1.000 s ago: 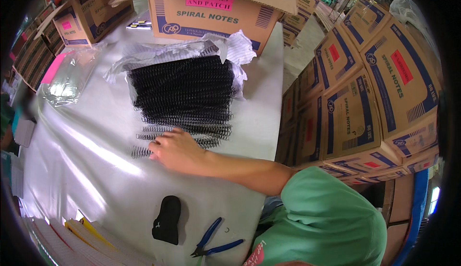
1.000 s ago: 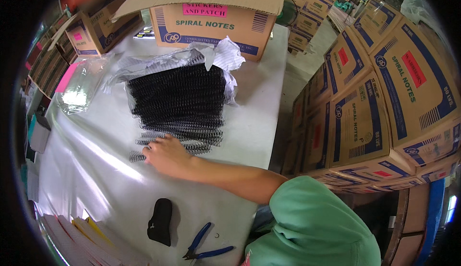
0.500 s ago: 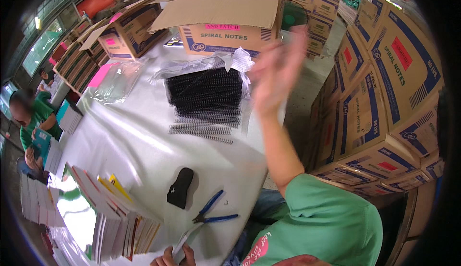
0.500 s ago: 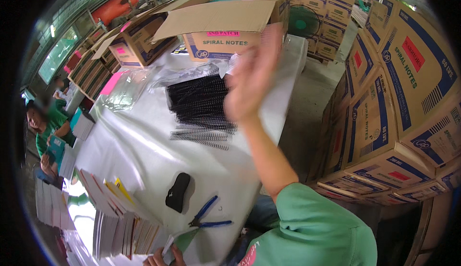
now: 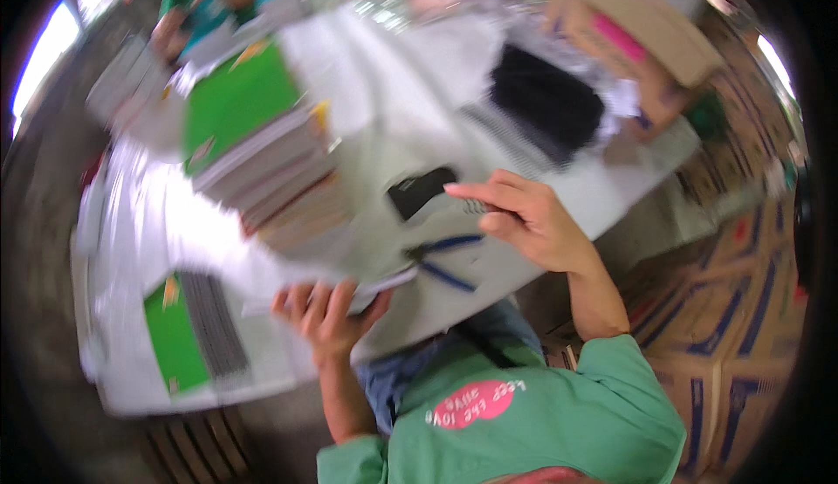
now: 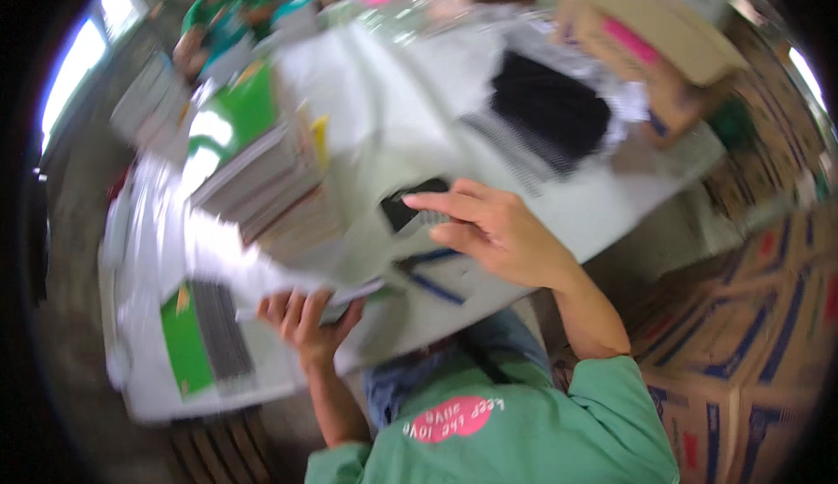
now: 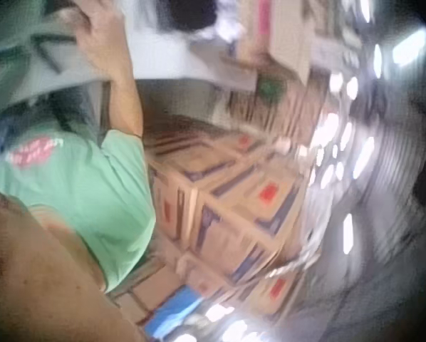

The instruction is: The person binds notebooks by threading a plastic spiral coil through the pre-punched holes of notebook stacks and trimming the excess coil with a tool.

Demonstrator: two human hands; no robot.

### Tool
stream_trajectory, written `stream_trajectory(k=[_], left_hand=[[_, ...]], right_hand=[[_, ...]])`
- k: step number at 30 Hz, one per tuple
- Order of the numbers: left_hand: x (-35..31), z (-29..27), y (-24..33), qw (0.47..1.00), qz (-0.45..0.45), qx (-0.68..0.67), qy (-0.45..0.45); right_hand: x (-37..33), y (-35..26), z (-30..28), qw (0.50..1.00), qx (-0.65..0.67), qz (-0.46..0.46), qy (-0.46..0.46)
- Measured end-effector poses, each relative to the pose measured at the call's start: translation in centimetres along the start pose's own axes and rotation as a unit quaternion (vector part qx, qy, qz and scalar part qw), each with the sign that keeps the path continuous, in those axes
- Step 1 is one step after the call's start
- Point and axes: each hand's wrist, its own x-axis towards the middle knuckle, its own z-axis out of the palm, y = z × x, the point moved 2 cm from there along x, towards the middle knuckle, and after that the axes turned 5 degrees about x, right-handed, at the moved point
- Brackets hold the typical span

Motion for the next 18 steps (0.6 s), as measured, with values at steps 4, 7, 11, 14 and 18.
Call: stream_trajectory(k=[4,7,11,14,18], left_hand=[[0.6,-0.7,0.5,0.999,-0.027,0.004,0.018],[0.7,-0.8,0.8,0.999,-0.041,0.009,0.016],[0.8,-0.6,1.0,0.998,-0.055,0.015,0.019],[1.1,-0.2,1.1,0.997,-0.061,0.015,0.034],[1.0,-0.2,1.0,0.998,-0.061,0.006,0.033]], right_hand=[[0.4,-0.1,3.2,0.996,0.046,0.007,-0.079],[1.2,0.1,3.9,0.996,0.061,-0.016,-0.071],[1.5,0.5,4.9,0.996,0.032,-0.061,-0.052],[1.7,0.5,5.5,0.996,-0.011,-0.081,-0.043],[1.6,0.9,6.1,0.989,-0.026,-0.136,-0.051]])
